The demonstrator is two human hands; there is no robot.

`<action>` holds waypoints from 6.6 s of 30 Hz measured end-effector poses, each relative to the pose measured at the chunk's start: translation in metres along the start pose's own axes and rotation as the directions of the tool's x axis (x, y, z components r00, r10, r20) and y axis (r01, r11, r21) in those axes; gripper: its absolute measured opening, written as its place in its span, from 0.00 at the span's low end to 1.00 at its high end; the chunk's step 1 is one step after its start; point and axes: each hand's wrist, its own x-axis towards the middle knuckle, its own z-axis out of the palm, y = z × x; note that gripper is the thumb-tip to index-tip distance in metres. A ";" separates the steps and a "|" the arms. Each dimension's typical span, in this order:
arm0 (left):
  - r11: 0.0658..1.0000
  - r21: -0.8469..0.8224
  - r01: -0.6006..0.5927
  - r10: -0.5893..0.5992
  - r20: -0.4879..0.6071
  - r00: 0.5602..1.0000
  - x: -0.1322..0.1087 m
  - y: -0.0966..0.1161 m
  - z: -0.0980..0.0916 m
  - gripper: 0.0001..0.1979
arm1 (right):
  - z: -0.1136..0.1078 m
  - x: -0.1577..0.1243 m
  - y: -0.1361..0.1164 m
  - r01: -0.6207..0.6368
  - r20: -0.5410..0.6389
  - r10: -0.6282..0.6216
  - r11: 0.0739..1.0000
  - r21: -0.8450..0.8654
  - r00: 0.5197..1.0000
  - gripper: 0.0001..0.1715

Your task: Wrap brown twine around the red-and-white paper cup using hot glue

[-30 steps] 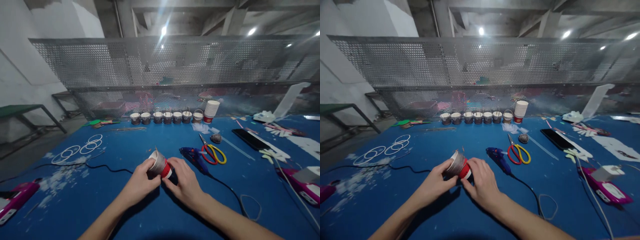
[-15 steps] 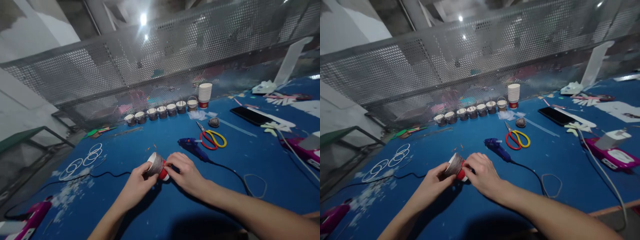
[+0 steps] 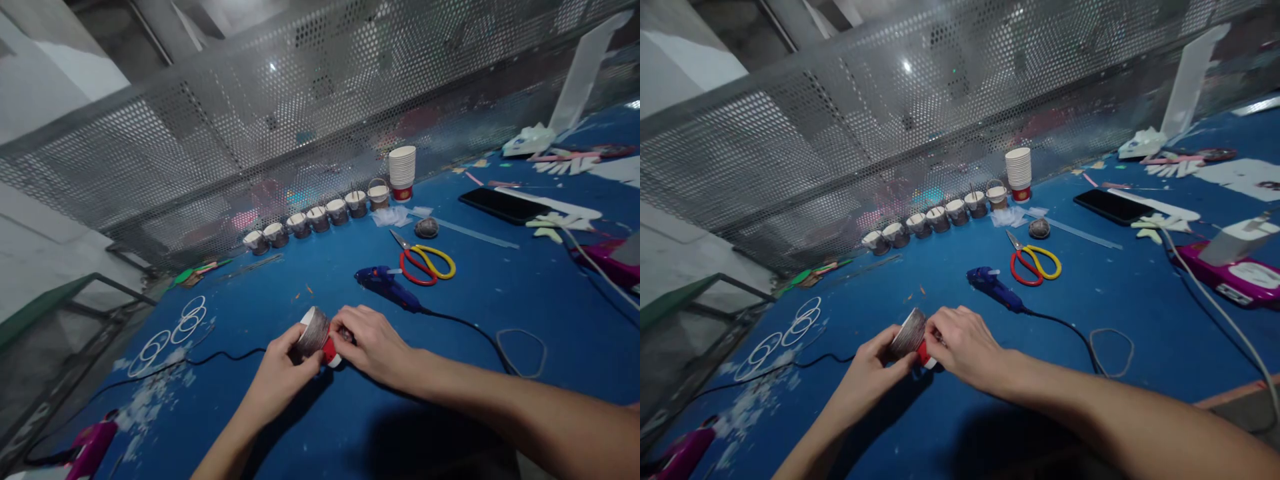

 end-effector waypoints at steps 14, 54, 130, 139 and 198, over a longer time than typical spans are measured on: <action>1.000 0.012 -0.007 0.008 -0.004 1.000 -0.001 -0.002 0.001 0.05 | 0.000 0.001 0.000 0.075 -0.025 -0.076 0.997 -0.032 0.997 0.07; 0.973 0.167 -0.160 0.180 -0.111 0.977 0.007 0.000 -0.007 0.05 | -0.008 0.004 -0.009 -0.106 0.010 0.105 0.979 0.173 0.994 0.03; 0.994 0.030 -0.107 0.110 -0.348 0.931 0.014 -0.031 0.023 0.05 | -0.050 -0.017 0.018 -0.274 0.441 0.188 0.952 0.140 0.877 0.14; 0.990 0.070 -0.124 0.140 -0.325 0.935 0.013 -0.031 0.025 0.05 | -0.044 -0.022 0.022 -0.155 0.400 0.112 0.985 0.076 0.909 0.09; 0.935 0.129 -0.331 0.354 -0.275 0.894 0.014 -0.039 0.018 0.04 | -0.055 -0.020 0.016 -0.132 0.386 0.116 0.991 0.016 0.915 0.13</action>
